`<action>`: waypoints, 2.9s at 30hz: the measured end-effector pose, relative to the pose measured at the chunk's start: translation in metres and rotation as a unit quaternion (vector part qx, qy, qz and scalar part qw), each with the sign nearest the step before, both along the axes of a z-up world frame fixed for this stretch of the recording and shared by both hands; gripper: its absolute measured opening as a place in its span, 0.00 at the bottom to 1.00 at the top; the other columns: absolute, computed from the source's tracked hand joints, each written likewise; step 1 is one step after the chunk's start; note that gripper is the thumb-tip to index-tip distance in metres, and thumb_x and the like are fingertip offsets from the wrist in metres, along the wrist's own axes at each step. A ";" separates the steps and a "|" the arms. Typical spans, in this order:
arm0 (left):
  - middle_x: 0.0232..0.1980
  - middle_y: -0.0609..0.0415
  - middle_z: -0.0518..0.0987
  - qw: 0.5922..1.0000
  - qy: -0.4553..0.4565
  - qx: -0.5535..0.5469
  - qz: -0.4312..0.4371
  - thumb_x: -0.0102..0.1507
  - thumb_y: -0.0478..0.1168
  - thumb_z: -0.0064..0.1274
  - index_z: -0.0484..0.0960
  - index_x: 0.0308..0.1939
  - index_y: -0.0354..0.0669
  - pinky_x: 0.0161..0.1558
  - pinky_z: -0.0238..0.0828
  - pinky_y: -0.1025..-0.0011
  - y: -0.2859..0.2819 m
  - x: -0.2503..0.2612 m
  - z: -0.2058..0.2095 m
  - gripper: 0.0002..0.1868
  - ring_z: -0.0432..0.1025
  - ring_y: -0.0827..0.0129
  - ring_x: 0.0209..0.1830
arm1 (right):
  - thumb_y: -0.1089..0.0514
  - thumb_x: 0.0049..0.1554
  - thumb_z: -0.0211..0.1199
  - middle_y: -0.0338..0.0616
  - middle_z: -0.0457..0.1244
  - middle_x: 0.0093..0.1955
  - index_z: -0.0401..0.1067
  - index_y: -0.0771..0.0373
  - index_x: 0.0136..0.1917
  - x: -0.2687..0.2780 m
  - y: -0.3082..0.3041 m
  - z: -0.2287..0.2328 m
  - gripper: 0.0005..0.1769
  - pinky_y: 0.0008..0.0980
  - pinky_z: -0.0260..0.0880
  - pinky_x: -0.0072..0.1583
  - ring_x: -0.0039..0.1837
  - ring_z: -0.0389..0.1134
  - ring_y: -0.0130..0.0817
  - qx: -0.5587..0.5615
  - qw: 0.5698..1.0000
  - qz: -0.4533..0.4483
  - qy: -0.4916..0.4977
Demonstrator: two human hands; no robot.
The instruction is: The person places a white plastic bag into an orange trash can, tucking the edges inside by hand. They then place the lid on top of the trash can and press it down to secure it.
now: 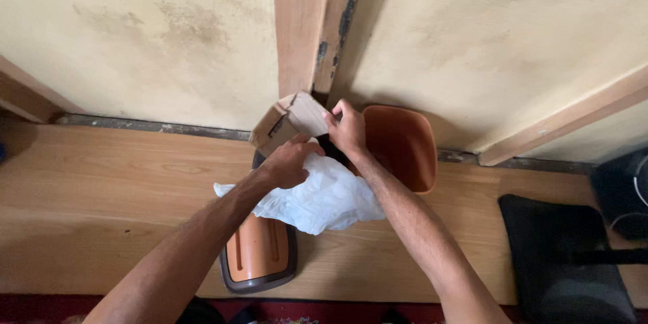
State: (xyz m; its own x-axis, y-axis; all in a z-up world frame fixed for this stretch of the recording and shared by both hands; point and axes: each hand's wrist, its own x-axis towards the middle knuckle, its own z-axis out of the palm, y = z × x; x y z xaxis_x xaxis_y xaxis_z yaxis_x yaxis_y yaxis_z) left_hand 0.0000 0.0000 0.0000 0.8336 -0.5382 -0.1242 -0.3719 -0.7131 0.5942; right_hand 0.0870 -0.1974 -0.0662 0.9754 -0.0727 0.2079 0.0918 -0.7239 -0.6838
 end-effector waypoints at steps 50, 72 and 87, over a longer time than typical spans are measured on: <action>0.48 0.45 0.84 0.987 -0.073 -0.117 0.085 0.55 0.43 0.68 0.74 0.66 0.43 0.53 0.76 0.63 -0.081 0.039 0.187 0.36 0.80 0.60 0.50 | 0.63 0.58 0.62 0.48 0.73 0.44 0.78 0.66 0.57 -0.059 -0.153 0.220 0.14 0.30 0.71 0.40 0.38 0.71 0.32 0.040 0.999 0.026 -0.016; 0.37 0.40 0.85 0.867 -0.128 -0.395 0.274 0.66 0.36 0.52 0.77 0.50 0.36 0.39 0.77 0.59 -0.173 0.054 0.058 0.11 0.82 0.56 0.36 | 0.42 0.51 0.71 0.53 0.61 0.60 0.35 0.54 0.80 -0.068 -0.133 0.171 0.59 0.41 0.76 0.49 0.56 0.69 0.38 0.215 0.975 0.010 0.061; 0.38 0.34 0.84 0.896 -0.040 -0.311 0.315 0.63 0.42 0.49 0.73 0.57 0.35 0.45 0.75 0.57 -0.161 0.034 -0.006 0.21 0.80 0.49 0.38 | 0.64 0.61 0.51 0.53 0.67 0.61 0.61 0.66 0.71 -0.039 -0.237 0.064 0.24 0.44 0.80 0.57 0.59 0.73 0.42 0.552 0.824 -0.068 0.109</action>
State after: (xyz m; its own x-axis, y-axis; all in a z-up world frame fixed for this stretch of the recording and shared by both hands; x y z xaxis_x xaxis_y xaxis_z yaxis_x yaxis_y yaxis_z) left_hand 0.0338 -0.1606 -0.0064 0.9891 0.0982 0.1095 -0.0707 -0.3356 0.9394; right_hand 0.0480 -0.4344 -0.0023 0.9480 -0.2129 -0.2364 -0.1501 0.3557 -0.9225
